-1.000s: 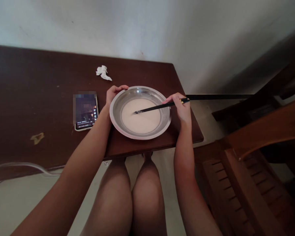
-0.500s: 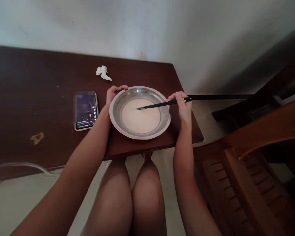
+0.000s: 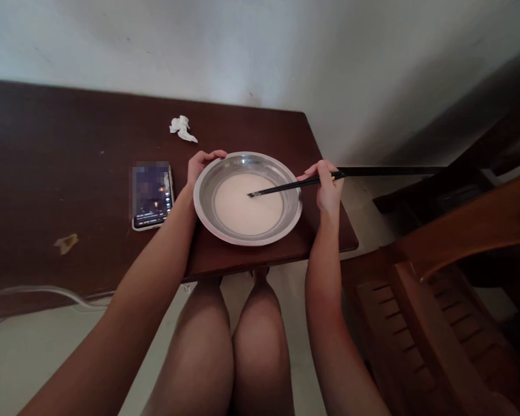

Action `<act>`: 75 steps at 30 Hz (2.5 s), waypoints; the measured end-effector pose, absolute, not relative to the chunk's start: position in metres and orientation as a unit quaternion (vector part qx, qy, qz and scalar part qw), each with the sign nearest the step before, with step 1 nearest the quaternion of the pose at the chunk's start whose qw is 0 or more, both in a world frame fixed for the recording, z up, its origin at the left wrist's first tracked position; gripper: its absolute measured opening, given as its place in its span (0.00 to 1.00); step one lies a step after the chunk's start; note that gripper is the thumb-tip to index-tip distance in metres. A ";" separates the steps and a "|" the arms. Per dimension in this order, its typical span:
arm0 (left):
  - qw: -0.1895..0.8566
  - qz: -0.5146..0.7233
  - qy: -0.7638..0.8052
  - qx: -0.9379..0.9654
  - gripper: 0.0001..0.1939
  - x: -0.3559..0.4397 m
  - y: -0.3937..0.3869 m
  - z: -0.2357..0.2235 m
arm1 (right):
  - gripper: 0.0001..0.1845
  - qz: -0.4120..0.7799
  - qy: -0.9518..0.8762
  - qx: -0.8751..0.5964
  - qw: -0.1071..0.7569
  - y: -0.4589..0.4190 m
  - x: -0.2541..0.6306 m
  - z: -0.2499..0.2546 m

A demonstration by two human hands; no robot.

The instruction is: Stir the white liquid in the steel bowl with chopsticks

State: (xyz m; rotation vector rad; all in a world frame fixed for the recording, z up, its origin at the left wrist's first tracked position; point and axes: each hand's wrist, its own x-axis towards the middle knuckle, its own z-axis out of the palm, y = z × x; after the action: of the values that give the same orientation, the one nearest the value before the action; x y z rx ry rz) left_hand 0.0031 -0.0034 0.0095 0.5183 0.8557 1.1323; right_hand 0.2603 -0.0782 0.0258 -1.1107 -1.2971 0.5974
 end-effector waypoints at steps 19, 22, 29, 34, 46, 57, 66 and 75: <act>0.742 0.515 0.359 0.234 0.16 0.002 -0.003 0.010 | 0.18 0.309 -0.613 -0.445 0.575 -0.082 0.254 0.030; 0.735 0.514 0.378 0.228 0.14 0.002 -0.003 0.010 | 0.18 0.279 -0.584 -0.446 0.619 -0.080 0.256 0.029; 0.734 0.520 0.374 0.225 0.15 0.003 -0.003 0.011 | 0.19 0.312 -0.592 -0.451 0.591 -0.080 0.257 0.026; 0.732 0.523 0.376 0.224 0.15 0.002 -0.002 0.009 | 0.19 0.260 -0.580 -0.474 0.609 -0.078 0.258 0.026; 0.730 0.518 0.384 0.227 0.14 0.003 -0.003 0.011 | 0.19 0.275 -0.582 -0.468 0.606 -0.080 0.257 0.028; 0.731 0.518 0.378 0.233 0.13 0.002 -0.004 0.009 | 0.18 0.278 -0.595 -0.466 0.593 -0.081 0.255 0.030; 0.737 0.515 0.373 0.229 0.14 0.003 -0.003 0.010 | 0.18 0.318 -0.611 -0.455 0.564 -0.082 0.255 0.028; 0.733 0.515 0.381 0.227 0.13 0.003 -0.003 0.010 | 0.20 0.309 -0.573 -0.465 0.600 -0.080 0.257 0.027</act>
State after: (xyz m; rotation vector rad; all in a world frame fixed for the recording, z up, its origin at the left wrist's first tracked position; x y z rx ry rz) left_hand 0.0030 -0.0033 0.0104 0.4992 0.8378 1.1331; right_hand 0.2574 -0.0804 0.0268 -1.0771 -1.3274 0.7162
